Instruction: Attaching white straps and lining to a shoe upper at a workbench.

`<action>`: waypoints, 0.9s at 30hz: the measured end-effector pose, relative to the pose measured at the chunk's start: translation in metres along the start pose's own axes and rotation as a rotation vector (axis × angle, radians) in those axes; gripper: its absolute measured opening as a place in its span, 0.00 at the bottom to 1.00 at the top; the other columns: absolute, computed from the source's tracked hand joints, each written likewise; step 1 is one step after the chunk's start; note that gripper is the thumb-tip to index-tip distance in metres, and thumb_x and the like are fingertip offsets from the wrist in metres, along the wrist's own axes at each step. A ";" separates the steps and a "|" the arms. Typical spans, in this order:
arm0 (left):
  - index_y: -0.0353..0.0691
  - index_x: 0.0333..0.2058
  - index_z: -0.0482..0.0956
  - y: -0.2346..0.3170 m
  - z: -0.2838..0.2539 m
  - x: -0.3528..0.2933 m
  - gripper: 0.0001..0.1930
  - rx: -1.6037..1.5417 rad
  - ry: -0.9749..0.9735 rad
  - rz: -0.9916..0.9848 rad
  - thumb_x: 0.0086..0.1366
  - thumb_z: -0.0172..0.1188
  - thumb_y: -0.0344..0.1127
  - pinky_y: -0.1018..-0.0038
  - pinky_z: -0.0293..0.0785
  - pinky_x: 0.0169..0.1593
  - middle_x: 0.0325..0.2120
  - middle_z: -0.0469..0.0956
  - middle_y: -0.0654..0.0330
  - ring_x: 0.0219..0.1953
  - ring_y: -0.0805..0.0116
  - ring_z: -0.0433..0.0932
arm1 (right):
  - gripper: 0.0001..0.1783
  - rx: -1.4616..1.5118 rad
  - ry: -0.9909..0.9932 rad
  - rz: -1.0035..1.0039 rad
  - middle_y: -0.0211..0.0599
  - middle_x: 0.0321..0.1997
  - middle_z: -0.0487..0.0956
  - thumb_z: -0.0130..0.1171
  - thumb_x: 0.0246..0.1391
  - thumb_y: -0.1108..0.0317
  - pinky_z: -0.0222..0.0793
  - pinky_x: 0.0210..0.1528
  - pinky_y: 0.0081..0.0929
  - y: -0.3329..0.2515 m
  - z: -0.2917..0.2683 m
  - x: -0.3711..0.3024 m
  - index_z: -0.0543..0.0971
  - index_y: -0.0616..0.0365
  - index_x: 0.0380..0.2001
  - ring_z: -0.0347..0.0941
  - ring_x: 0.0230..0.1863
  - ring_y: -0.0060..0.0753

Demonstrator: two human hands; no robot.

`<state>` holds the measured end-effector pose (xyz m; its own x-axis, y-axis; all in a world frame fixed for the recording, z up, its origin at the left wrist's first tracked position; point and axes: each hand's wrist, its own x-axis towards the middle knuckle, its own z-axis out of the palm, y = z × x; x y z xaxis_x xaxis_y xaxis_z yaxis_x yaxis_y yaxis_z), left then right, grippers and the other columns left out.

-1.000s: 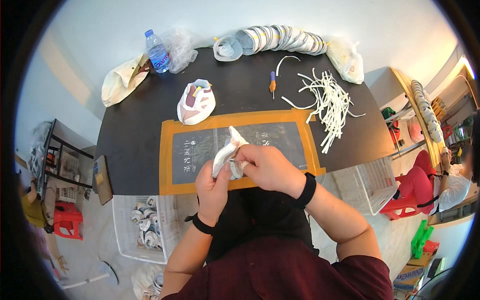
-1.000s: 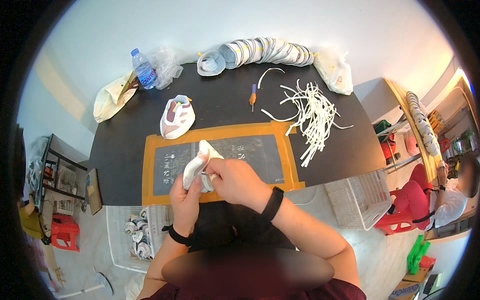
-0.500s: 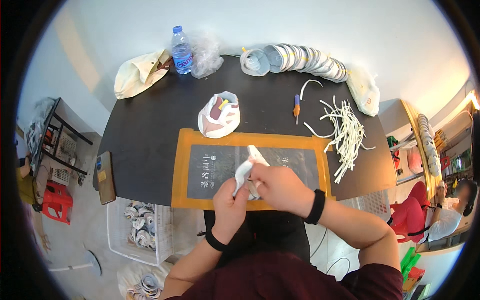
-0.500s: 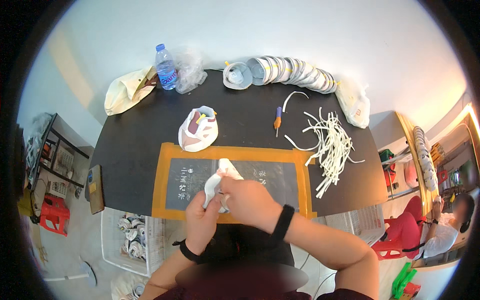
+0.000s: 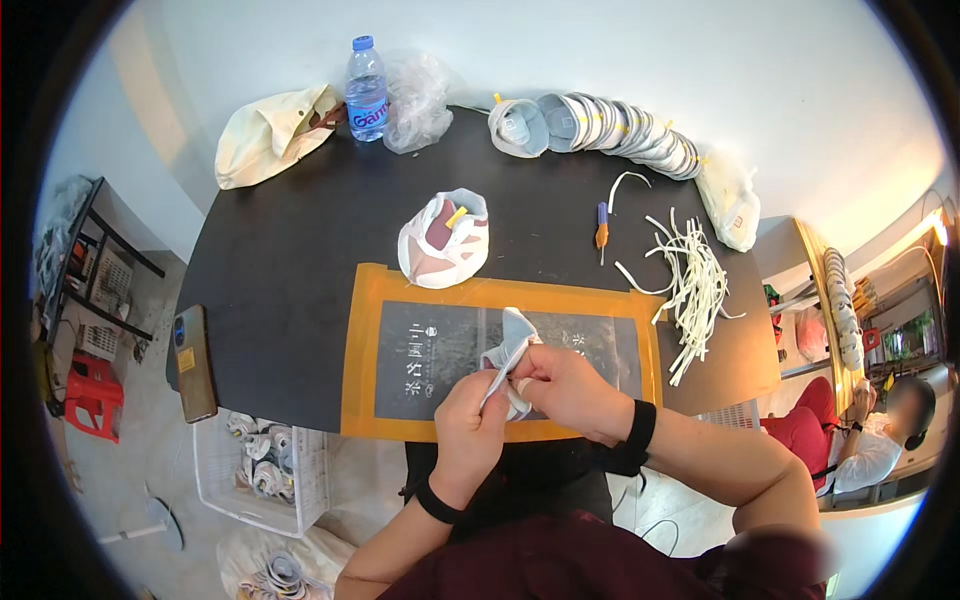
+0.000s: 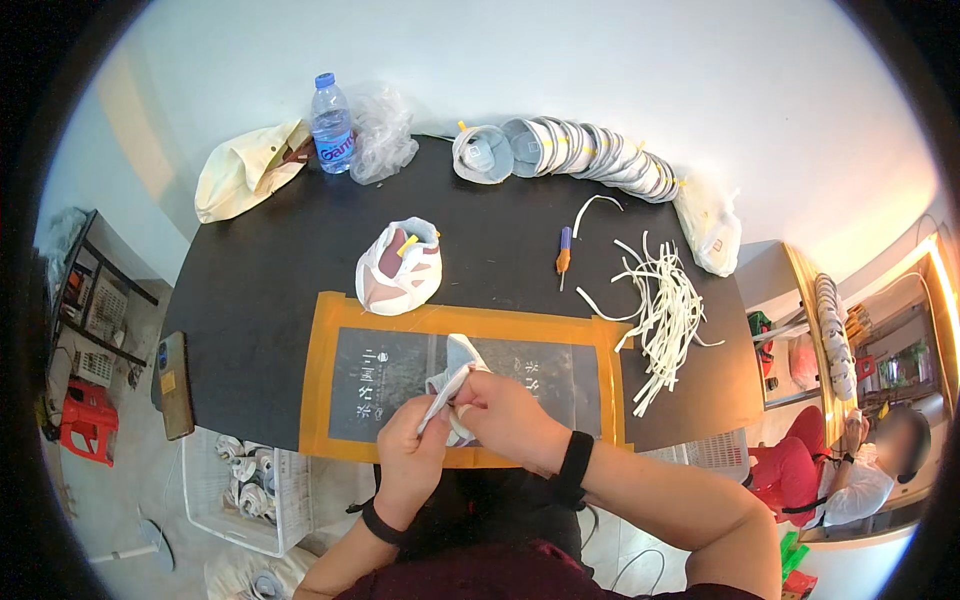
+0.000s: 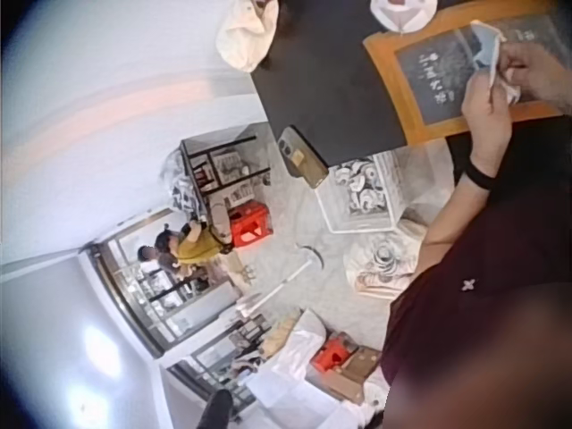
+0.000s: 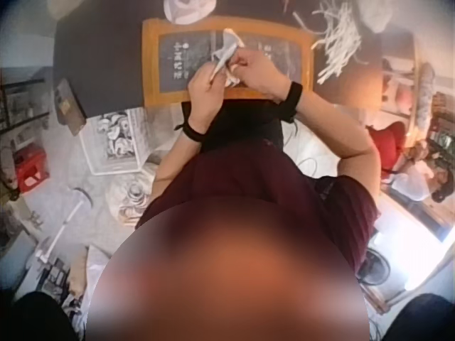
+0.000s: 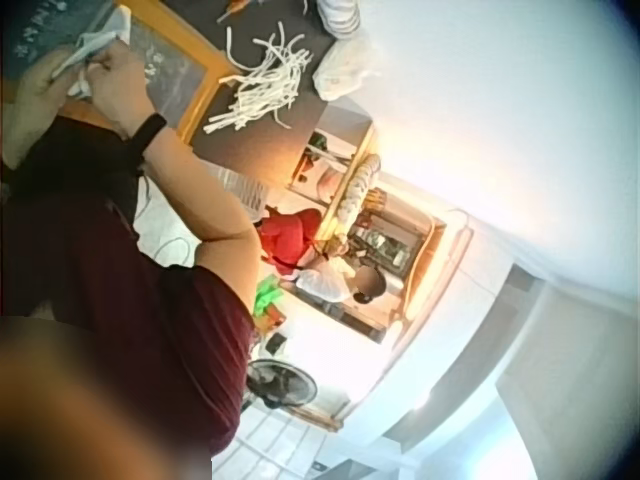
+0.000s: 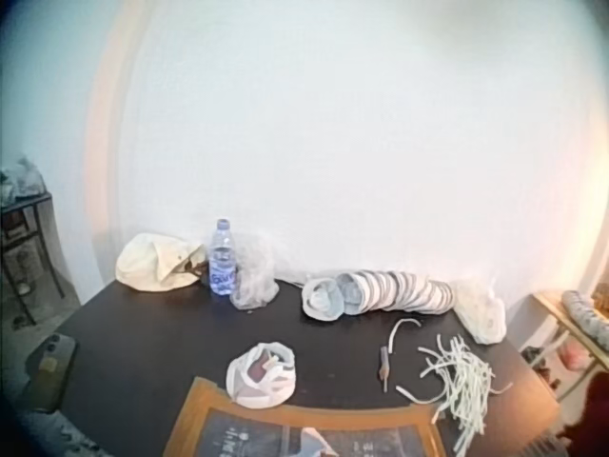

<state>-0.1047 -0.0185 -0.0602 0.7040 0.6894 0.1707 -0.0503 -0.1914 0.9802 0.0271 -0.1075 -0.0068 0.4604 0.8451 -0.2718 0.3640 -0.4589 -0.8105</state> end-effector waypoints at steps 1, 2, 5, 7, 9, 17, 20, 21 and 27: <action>0.33 0.40 0.79 0.000 0.000 0.000 0.09 0.024 0.003 -0.022 0.61 0.56 0.24 0.68 0.75 0.43 0.35 0.80 0.49 0.38 0.53 0.80 | 0.04 -0.004 0.000 -0.011 0.44 0.31 0.80 0.53 0.58 0.70 0.72 0.32 0.42 -0.001 0.000 -0.001 0.74 0.58 0.33 0.78 0.32 0.50; 0.33 0.40 0.79 0.000 0.001 -0.001 0.09 0.049 0.006 -0.044 0.61 0.56 0.24 0.67 0.75 0.44 0.35 0.80 0.49 0.38 0.53 0.80 | 0.03 -0.008 0.001 -0.022 0.44 0.31 0.80 0.52 0.58 0.72 0.72 0.31 0.38 -0.002 0.000 -0.003 0.74 0.58 0.32 0.77 0.31 0.49; 0.33 0.40 0.79 0.004 -0.005 0.000 0.09 -0.100 -0.025 -0.217 0.61 0.57 0.24 0.66 0.75 0.42 0.34 0.79 0.49 0.37 0.52 0.79 | 0.05 -0.367 0.029 -0.162 0.49 0.32 0.79 0.51 0.59 0.69 0.72 0.33 0.41 -0.021 -0.001 -0.004 0.74 0.58 0.33 0.77 0.33 0.54; 0.33 0.39 0.79 0.002 -0.002 0.005 0.07 0.008 0.019 -0.012 0.61 0.58 0.24 0.67 0.74 0.40 0.31 0.78 0.51 0.34 0.55 0.78 | 0.05 -0.369 0.039 -0.151 0.50 0.31 0.79 0.51 0.59 0.69 0.72 0.34 0.42 -0.017 -0.004 -0.007 0.74 0.58 0.34 0.77 0.33 0.56; 0.33 0.38 0.79 0.004 -0.006 0.010 0.06 0.121 0.061 0.196 0.62 0.59 0.25 0.68 0.73 0.39 0.29 0.76 0.53 0.32 0.59 0.76 | 0.05 -0.370 0.052 -0.143 0.52 0.31 0.79 0.51 0.59 0.69 0.72 0.34 0.44 -0.011 0.001 -0.006 0.74 0.58 0.34 0.76 0.33 0.58; 0.33 0.35 0.77 -0.003 -0.013 0.012 0.04 0.160 0.020 0.195 0.60 0.57 0.23 0.64 0.72 0.35 0.28 0.74 0.50 0.31 0.50 0.75 | 0.04 -0.093 0.007 -0.086 0.46 0.27 0.77 0.55 0.56 0.71 0.70 0.30 0.36 0.000 0.006 0.008 0.73 0.59 0.34 0.76 0.27 0.48; 0.32 0.35 0.77 0.000 -0.018 0.011 0.04 0.129 -0.006 0.106 0.61 0.57 0.24 0.64 0.72 0.35 0.28 0.74 0.49 0.32 0.49 0.75 | 0.04 -0.497 0.079 -0.368 0.45 0.26 0.77 0.56 0.55 0.71 0.70 0.29 0.34 -0.004 0.017 0.004 0.74 0.59 0.33 0.76 0.26 0.44; 0.32 0.35 0.77 -0.001 -0.018 0.011 0.04 0.129 -0.002 0.100 0.61 0.57 0.24 0.64 0.72 0.35 0.28 0.74 0.49 0.32 0.49 0.75 | 0.04 -0.760 0.096 -0.516 0.44 0.25 0.78 0.56 0.55 0.71 0.70 0.28 0.34 -0.005 0.020 0.004 0.74 0.59 0.33 0.76 0.25 0.43; 0.32 0.35 0.77 -0.004 -0.020 0.013 0.04 0.099 0.005 0.033 0.61 0.57 0.24 0.62 0.71 0.35 0.28 0.74 0.49 0.32 0.48 0.75 | 0.05 -0.143 0.001 -0.105 0.44 0.26 0.79 0.57 0.51 0.73 0.74 0.30 0.37 -0.006 0.011 0.019 0.73 0.59 0.32 0.77 0.27 0.48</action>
<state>-0.1098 0.0052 -0.0597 0.6996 0.6849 0.2039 -0.0032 -0.2823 0.9593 0.0250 -0.0857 -0.0132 0.4146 0.8901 -0.1891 0.5217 -0.4028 -0.7521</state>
